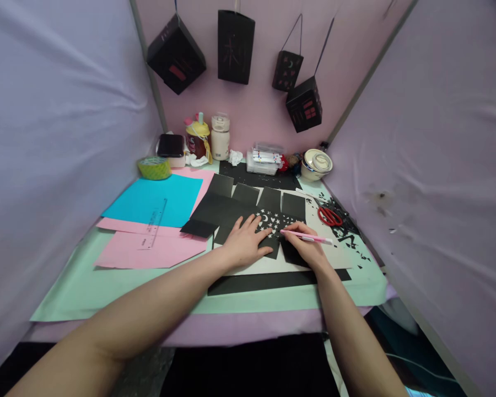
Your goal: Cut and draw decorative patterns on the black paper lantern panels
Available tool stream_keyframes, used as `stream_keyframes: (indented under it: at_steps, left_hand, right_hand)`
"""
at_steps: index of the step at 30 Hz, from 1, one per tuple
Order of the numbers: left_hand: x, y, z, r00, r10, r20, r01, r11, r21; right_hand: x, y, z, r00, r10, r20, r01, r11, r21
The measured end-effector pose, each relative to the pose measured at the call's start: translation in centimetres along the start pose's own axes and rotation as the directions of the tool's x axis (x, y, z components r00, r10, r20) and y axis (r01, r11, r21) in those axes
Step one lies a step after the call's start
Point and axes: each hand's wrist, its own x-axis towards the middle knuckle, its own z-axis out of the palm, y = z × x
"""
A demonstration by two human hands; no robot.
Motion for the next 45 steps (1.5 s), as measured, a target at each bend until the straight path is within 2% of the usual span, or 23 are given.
stream_keyframes:
  at_steps: [8,22,35,39,45]
  left_hand:
    - [0.0,0.0,0.0,1.000,0.010,-0.007,-0.010,0.999,0.034]
    - [0.1,-0.1,0.1,1.000,0.017,0.001,-0.017,0.998,0.053]
    - [0.1,-0.1,0.2,1.000,0.015,-0.009,-0.015,0.999,0.047]
    - [0.1,-0.1,0.1,1.000,0.013,-0.002,-0.013,0.999,0.039]
    - [0.1,0.0,0.0,1.000,0.003,0.015,-0.003,1.000,0.019]
  right_hand:
    - [-0.2,0.1,0.5,0.999,0.026,-0.033,-0.027,1.000,-0.004]
    - [-0.3,0.6,0.5,1.000,0.018,0.025,-0.017,0.999,-0.031]
    - [-0.3,0.9,0.5,0.998,-0.048,0.041,0.052,0.994,-0.099]
    - [0.0,0.6,0.0,0.987,-0.115,0.115,0.131,0.981,-0.143]
    - [1.0,0.9,-0.7,0.937,-0.205,0.283,0.253,0.957,-0.145]
